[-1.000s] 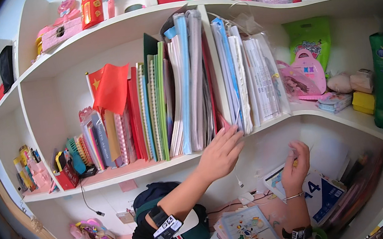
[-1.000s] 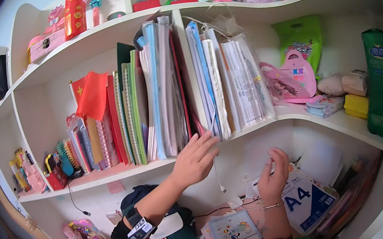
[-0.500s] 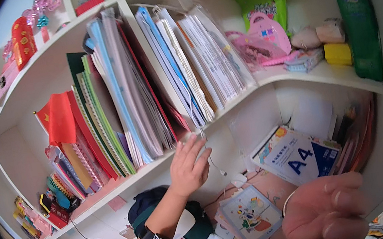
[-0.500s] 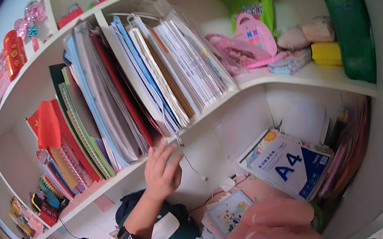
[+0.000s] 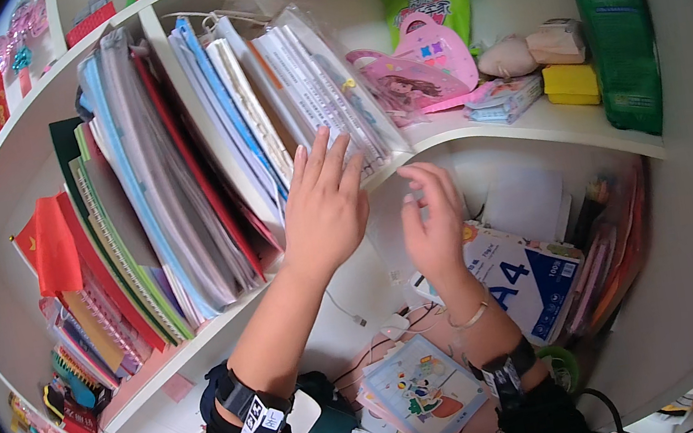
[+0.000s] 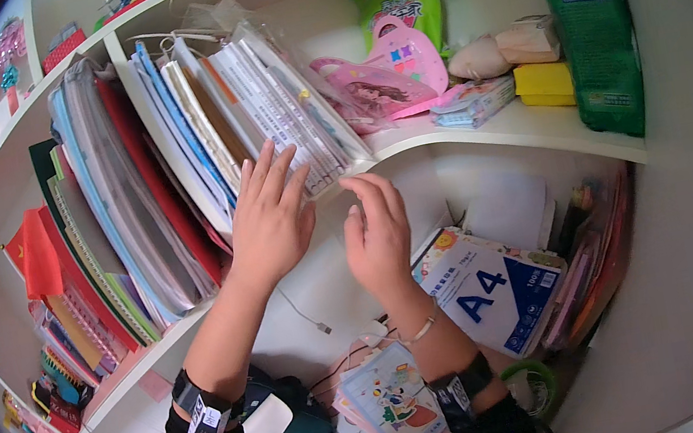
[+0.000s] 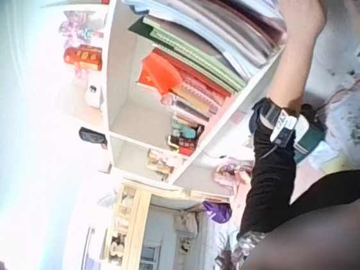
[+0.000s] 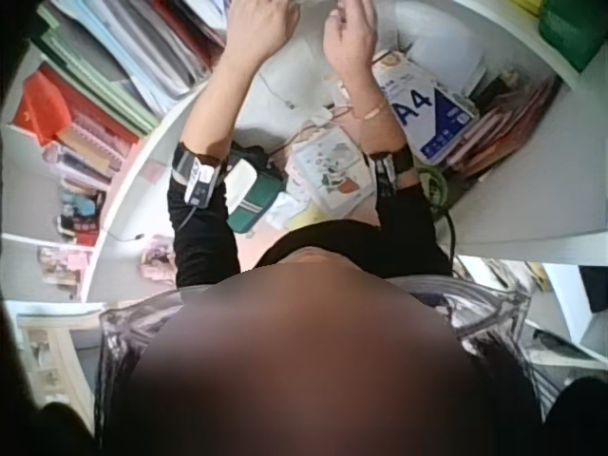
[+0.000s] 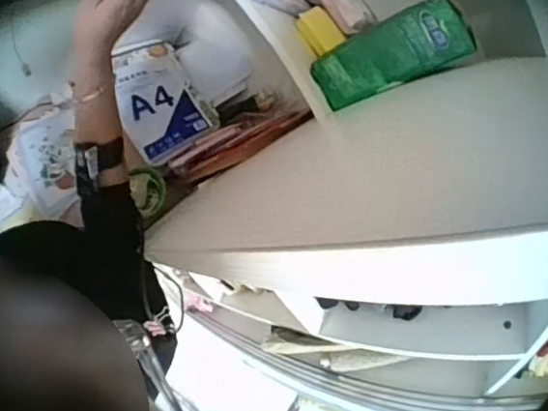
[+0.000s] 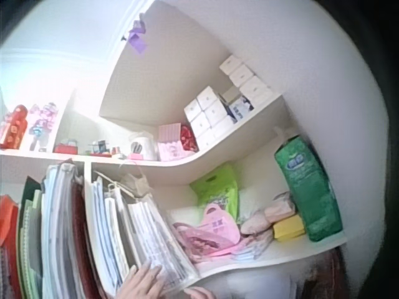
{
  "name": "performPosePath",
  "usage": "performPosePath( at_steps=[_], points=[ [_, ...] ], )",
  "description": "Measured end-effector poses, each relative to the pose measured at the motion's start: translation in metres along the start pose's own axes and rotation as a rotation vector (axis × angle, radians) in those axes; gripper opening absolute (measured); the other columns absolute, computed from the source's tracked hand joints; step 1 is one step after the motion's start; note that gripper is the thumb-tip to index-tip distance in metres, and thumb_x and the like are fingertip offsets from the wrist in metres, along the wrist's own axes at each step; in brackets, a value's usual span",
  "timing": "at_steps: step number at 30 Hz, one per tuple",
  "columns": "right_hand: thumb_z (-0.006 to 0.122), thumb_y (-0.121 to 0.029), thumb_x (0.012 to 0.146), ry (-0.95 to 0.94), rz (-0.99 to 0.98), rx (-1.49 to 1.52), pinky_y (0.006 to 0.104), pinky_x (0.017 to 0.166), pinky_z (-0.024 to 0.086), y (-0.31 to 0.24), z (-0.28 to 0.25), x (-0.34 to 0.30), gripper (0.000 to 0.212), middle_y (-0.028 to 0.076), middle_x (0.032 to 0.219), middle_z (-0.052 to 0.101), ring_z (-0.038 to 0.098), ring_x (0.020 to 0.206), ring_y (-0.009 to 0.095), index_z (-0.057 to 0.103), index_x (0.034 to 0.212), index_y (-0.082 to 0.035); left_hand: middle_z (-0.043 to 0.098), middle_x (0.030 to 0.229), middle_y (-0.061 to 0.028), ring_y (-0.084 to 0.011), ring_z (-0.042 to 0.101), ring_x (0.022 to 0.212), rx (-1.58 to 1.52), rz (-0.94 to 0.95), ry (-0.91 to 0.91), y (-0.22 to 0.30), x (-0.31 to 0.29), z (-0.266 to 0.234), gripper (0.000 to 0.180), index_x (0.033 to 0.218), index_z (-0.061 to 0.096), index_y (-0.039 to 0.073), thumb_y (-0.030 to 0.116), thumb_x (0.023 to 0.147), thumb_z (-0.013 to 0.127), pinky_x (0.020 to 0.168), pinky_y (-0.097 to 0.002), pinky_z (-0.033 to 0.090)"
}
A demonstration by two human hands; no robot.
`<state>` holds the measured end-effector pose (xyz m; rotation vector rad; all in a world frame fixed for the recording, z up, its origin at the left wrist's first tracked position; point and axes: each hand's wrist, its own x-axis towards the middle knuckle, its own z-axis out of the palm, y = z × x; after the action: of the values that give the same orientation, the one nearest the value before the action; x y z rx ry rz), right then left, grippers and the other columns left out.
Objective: The person organizes stationery items at a desk. They place a ream of A4 paper on the desk, retrieve a plastic sleeve from a shelf, and arrange several items including a backpack and a pink box on the desk and in a lower shelf.
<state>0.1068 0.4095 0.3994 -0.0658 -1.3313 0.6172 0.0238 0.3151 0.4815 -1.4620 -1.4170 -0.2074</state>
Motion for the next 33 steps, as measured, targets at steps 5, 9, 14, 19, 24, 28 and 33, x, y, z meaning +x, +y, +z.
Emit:
performPosePath(
  at_steps=[5,9,14,19,24,28,33],
  points=[
    [0.051,0.0,0.074,-0.092,0.202,-0.063,0.039,0.09,0.037,0.044,0.017,-0.014,0.036,0.015,0.111,0.049,0.047,0.104,0.033,0.048,0.11,-0.003,0.042,0.127,-0.0154,-0.0337,0.032,0.124,0.055,-0.016,-0.048,-0.003,0.032,0.036,0.047,0.119,0.05,0.009,0.019,0.074,0.06,0.103,-0.0462,0.024],
    [0.051,0.0,0.073,-0.057,0.228,-0.08,0.0389,0.09,0.037,0.05,0.017,-0.02,0.036,0.016,0.109,0.05,0.047,0.103,0.033,0.048,0.109,-0.002,0.032,0.136,-0.0163,-0.0328,0.024,0.129,0.099,-0.026,0.027,-0.001,0.05,0.056,0.045,0.121,0.05,0.02,0.025,0.077,0.057,0.104,-0.0477,0.019],
    [0.051,0.001,0.072,-0.026,0.296,-0.093,0.039,0.087,0.04,0.057,0.008,-0.027,0.035,0.017,0.106,0.05,0.049,0.098,0.033,0.048,0.107,-0.001,0.029,0.138,-0.0113,-0.0308,0.02,0.131,0.268,-0.038,-0.069,-0.008,0.053,0.064,0.038,0.111,0.055,0.02,0.03,0.075,0.059,0.104,-0.0512,0.014],
    [0.05,0.005,0.073,0.04,0.273,-0.209,0.0282,0.064,0.047,0.067,-0.002,-0.034,0.033,0.012,0.104,0.051,0.053,0.09,0.023,0.051,0.105,-0.003,0.034,0.136,-0.0088,-0.0318,0.024,0.129,0.304,-0.033,-0.07,-0.017,0.044,0.059,0.031,0.106,0.058,0.023,0.03,0.076,0.059,0.104,-0.0548,0.014],
    [0.049,0.003,0.072,0.026,0.375,-0.147,0.0344,0.072,0.047,0.069,-0.011,-0.04,0.033,0.016,0.103,0.051,0.052,0.092,0.03,0.049,0.105,-0.001,0.034,0.136,-0.0079,-0.0324,0.024,0.129,0.35,-0.043,-0.118,-0.016,0.043,0.055,0.033,0.109,0.059,0.025,0.029,0.076,0.058,0.103,-0.0565,0.013],
    [0.051,0.004,0.074,0.053,0.371,-0.166,0.0272,0.063,0.047,0.069,-0.014,-0.042,0.03,0.01,0.101,0.053,0.054,0.087,0.02,0.052,0.103,-0.003,0.033,0.136,-0.0065,-0.0326,0.023,0.129,0.356,-0.045,-0.099,-0.015,0.043,0.052,0.033,0.11,0.058,0.026,0.028,0.077,0.057,0.102,-0.0591,0.012],
    [0.051,0.003,0.075,0.06,0.388,-0.187,0.0266,0.063,0.047,0.07,-0.015,-0.044,0.029,0.01,0.101,0.054,0.054,0.086,0.019,0.053,0.103,-0.003,0.031,0.138,-0.0039,-0.0318,0.021,0.13,0.375,-0.063,-0.122,-0.013,0.041,0.049,0.036,0.113,0.057,0.028,0.026,0.077,0.057,0.101,-0.0613,0.01]
  ],
)
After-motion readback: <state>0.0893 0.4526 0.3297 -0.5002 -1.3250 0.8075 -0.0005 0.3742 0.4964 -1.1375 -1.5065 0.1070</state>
